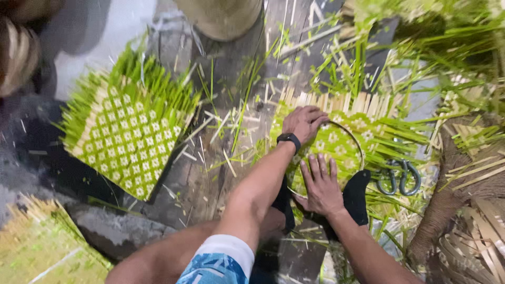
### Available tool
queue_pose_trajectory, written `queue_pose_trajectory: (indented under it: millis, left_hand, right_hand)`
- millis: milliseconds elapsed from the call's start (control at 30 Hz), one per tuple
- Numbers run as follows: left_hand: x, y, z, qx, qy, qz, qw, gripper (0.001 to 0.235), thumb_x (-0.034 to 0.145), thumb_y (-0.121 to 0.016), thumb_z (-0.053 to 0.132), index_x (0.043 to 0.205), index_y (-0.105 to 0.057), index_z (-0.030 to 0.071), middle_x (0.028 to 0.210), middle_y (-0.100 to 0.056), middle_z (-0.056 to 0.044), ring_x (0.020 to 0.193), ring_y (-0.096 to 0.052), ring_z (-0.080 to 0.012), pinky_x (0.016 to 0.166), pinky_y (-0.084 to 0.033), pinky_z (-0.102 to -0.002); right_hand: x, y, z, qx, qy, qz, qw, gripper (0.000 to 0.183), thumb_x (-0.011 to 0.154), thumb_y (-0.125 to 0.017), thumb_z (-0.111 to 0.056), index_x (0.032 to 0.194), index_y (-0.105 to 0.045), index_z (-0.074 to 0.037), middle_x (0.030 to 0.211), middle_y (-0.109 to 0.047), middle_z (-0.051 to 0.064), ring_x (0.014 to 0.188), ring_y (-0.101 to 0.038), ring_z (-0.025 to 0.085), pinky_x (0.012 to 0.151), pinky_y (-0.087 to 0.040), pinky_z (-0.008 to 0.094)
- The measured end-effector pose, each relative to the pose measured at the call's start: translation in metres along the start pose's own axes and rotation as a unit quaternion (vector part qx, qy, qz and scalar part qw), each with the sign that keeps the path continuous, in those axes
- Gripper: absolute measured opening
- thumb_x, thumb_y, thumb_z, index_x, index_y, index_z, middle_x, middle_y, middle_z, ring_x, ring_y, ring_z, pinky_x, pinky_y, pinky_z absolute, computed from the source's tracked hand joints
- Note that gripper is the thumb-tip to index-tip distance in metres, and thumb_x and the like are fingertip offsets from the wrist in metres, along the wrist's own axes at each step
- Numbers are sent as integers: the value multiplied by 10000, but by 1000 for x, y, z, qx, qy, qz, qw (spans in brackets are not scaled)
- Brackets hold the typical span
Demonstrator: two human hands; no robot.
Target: The person sits on the floor and uses shears to trim the edges of a green woven bamboo mat. They repeatedly place a circular bamboo frame on the mat, trim the protruding strands, and stack the finished pieces.
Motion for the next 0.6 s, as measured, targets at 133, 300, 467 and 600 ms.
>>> queue_pose_trajectory:
  millis: [133, 300, 467, 600]
  left_hand:
    - [4, -25, -20, -19, -43, 44, 998, 303, 956, -619, 490, 1115, -797, 304, 1335, -695, 43, 1250, -617, -219, 1056, -482, -375]
    - [4, -41, -31, -14, -153, 120, 981, 265, 946, -627, 416, 1100, -819, 318, 1288, -728, 19, 1250, -629, -255, 1079, -479, -384]
    - [12, -32, -26, -27, -80, 100, 991, 289, 932, -658, 479, 1083, -806, 281, 1295, -718, 18, 1230, -649, -238, 1058, -506, -382]
    - [5, -22, -14, -31, -49, 72, 996, 293, 909, -677, 482, 1086, -805, 287, 1298, -705, 28, 1203, -633, -246, 1024, -492, -397]
  right_hand:
    - [-3, 8, 0, 37, 26, -17, 999, 1127, 734, -641, -688, 1569, -282, -23, 1635, -229, 292, 1494, -134, 470, 1194, -55, 628]
    - [-9, -11, -1, -77, 55, 12, 995, 922, 824, -628, -456, 1571, -308, -20, 1613, -303, 296, 1470, -237, 496, 1174, -131, 676]
    - [-2, -21, 6, -87, 66, 132, 985, 825, 808, -665, -354, 1523, -380, -58, 1563, -365, 208, 1478, -289, 426, 1217, -153, 647]
    - [-10, -12, -5, 82, -1, 33, 996, 1027, 651, -754, -461, 1538, -404, -79, 1592, -349, 193, 1471, -239, 398, 1202, -104, 628]
Point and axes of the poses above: each hand's wrist, its own x-axis towards the middle knuckle, its own y-axis out of the back of the hand, z = x × y, the point moved 1 cm from there along x, towards the middle knuckle
